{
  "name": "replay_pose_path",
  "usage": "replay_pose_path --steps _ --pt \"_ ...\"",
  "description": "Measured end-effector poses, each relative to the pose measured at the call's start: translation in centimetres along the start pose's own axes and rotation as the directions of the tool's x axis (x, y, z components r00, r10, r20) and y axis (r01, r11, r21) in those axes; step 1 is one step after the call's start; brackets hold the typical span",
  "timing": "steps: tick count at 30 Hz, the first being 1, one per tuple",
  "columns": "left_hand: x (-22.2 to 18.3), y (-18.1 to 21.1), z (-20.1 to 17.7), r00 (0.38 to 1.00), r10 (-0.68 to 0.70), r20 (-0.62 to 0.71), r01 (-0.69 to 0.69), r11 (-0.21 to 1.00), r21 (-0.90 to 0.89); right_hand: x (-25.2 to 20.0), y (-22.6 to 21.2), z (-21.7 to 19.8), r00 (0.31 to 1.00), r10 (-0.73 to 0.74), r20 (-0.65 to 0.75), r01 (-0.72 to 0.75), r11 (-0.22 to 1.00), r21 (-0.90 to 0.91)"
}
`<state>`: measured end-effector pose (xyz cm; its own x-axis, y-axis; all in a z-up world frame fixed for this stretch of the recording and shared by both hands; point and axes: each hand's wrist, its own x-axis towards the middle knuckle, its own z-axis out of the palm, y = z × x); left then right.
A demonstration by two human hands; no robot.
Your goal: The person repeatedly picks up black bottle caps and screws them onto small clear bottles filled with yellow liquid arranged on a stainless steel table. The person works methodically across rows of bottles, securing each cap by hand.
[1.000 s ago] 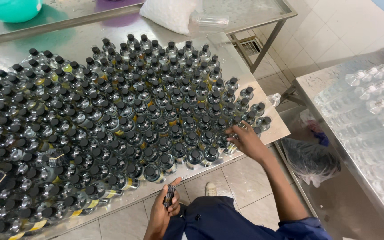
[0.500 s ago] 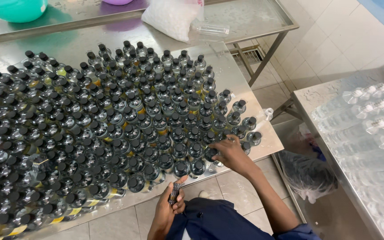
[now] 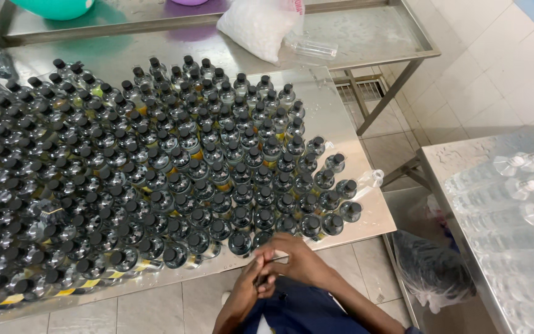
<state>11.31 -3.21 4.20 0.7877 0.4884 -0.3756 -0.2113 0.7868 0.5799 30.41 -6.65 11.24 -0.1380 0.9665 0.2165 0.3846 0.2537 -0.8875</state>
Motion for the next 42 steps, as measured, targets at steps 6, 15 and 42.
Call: replay_pose_path --steps 6,15,42 --pt "0.1 -0.3 0.8 1.0 -0.008 0.007 0.008 1.0 -0.012 -0.7 0.1 -2.3 0.985 0.159 -0.064 -0.143 0.969 0.201" --pt "1.3 -1.8 -0.3 0.984 0.115 -0.138 -0.135 0.979 -0.151 5.6 7.2 -7.5 0.927 0.066 -0.369 -0.156 0.963 -0.22" --pt "-0.6 3.5 -4.2 0.986 0.085 -0.141 -0.1 0.989 -0.108 6.3 7.2 -9.9 0.964 0.266 0.029 -0.232 0.884 -0.407"
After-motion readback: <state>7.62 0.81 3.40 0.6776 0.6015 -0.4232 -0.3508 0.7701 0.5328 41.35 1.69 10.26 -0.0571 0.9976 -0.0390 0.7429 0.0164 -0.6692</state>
